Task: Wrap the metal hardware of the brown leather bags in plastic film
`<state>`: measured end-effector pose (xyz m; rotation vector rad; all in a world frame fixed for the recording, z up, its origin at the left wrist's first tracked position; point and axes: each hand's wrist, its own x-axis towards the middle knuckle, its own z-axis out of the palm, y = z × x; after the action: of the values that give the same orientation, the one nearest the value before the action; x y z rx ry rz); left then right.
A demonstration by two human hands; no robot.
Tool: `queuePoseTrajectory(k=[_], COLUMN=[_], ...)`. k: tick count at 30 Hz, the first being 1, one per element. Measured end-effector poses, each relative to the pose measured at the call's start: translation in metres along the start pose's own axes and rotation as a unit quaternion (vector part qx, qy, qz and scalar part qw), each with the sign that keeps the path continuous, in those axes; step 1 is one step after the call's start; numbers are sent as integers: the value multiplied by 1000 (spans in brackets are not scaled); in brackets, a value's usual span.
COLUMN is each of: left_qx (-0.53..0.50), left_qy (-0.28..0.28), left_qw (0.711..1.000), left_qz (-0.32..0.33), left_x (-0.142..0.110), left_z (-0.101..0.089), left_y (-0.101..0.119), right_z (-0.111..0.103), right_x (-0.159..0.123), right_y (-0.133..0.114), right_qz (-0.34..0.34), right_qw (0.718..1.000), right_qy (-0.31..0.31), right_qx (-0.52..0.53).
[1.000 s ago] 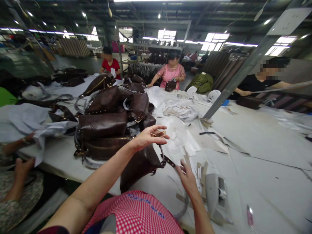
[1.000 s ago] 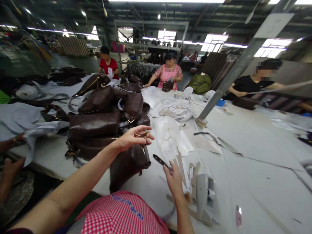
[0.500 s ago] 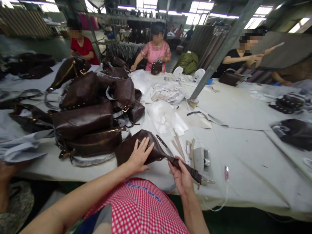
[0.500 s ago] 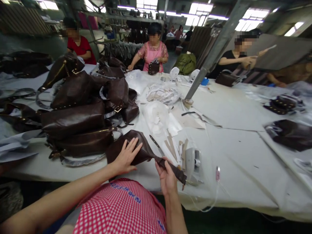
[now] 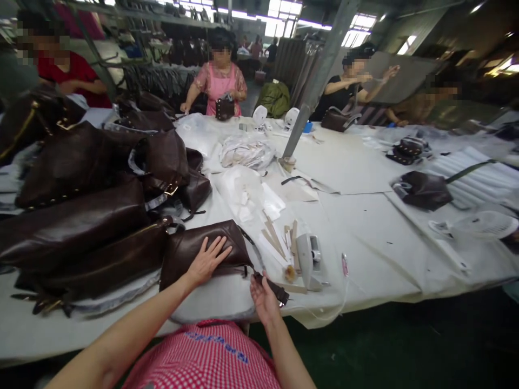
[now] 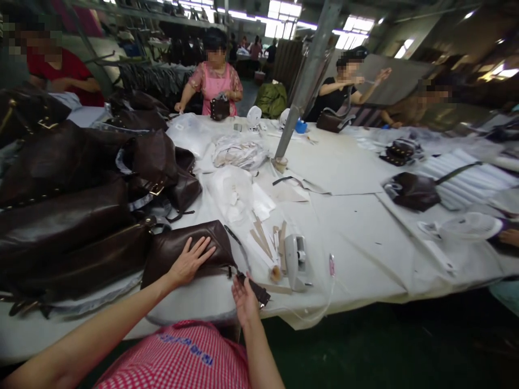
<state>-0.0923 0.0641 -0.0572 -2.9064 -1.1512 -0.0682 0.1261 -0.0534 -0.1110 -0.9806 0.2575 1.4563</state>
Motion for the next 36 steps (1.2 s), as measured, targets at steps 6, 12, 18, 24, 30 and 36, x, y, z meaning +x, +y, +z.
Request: queuePoseTrajectory(k=[6, 12, 18, 24, 30, 36], left_qx=[12, -10, -160, -602, -735, -766], left_qy=[-18, -54, -15, -23, 23, 80], left_qw=[1000, 998, 986, 723, 439, 339], left_qz=[21, 20, -38, -339, -517, -540], left_x=[-6, -4, -23, -42, -7, 17], left_z=[21, 17, -5, 12, 54, 73], left_y=[-5, 0, 25, 78, 108, 112], right_z=[-23, -44, -13, 22, 16, 4], right_x=[-4, -28, -29, -5, 3, 6], right_y=[3, -7, -28, -12, -1, -20], right_qz=[80, 159, 90, 186, 56, -79], right_qw=[995, 987, 956, 920, 912, 843], right_qy=[13, -8, -40, -89, -71, -75], right_qx=[65, -4, -277, -334, -401, -527])
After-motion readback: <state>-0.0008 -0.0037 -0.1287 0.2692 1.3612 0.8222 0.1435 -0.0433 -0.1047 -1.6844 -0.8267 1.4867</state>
